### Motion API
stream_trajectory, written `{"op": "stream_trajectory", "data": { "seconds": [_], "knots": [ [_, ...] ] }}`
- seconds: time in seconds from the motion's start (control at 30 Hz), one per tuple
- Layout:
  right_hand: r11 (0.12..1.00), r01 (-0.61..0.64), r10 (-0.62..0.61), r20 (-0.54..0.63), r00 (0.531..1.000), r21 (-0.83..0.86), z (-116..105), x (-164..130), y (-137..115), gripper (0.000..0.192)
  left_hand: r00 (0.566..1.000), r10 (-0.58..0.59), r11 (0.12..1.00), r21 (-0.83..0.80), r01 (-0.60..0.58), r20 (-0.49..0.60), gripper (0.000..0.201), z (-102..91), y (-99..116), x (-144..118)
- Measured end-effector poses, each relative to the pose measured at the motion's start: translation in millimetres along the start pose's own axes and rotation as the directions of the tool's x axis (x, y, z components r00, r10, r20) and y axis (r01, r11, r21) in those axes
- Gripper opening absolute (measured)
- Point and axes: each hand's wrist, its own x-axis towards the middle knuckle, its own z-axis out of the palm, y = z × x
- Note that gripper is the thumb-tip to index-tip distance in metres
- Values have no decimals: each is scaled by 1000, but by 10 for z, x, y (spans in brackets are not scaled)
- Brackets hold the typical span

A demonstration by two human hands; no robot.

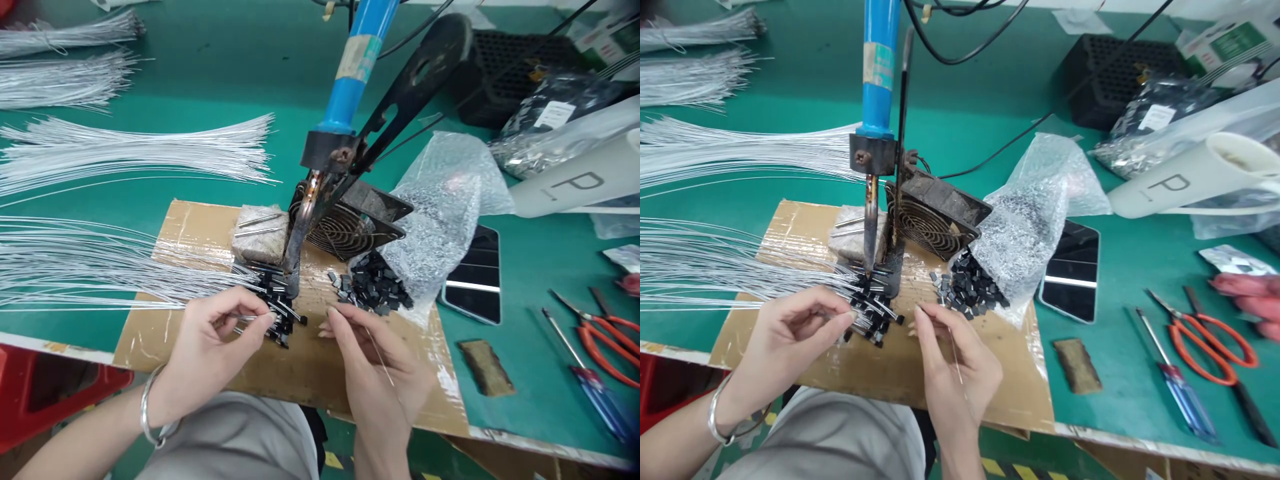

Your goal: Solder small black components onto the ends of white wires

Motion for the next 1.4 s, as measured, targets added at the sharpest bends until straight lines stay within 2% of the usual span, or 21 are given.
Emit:
{"op": "stream_trajectory", "data": {
  "seconds": [0.2, 0.37, 0.47, 0.6, 0.83, 1.03, 1.4],
  "knots": [
    [973, -135, 101, 183, 978, 188, 97, -30, -197, 4, 1000, 8, 1000, -13, -8, -12, 11, -4, 43, 22],
    [949, -196, 133, 255, 958, 245, 191, -53, -245, 4, 1000, -6, 998, -66, 7, 4, 10, -17, 71, 51],
    [941, -210, 132, 285, 949, 264, 235, -55, -258, 5, 1000, -1, 1000, -26, 2, 20, 11, -35, 82, 71],
    [937, -221, 138, 295, 945, 271, 272, -49, -274, 6, 1000, 19, 999, -32, -18, 18, 12, -37, 83, 89],
    [934, -233, 149, 299, 943, 270, 287, -48, -287, 5, 996, -38, 997, -65, 43, 75, 11, -5, 67, 96],
    [928, -284, 217, 267, 939, 243, 292, -89, -334, 7, 996, -21, 995, -98, 29, 82, 12, -6, 100, 105],
    [916, -313, 244, 268, 932, 253, 306, -110, -359, 8, 997, -16, 988, -151, 27, 75, 15, 1, 117, 100]
  ]
}}
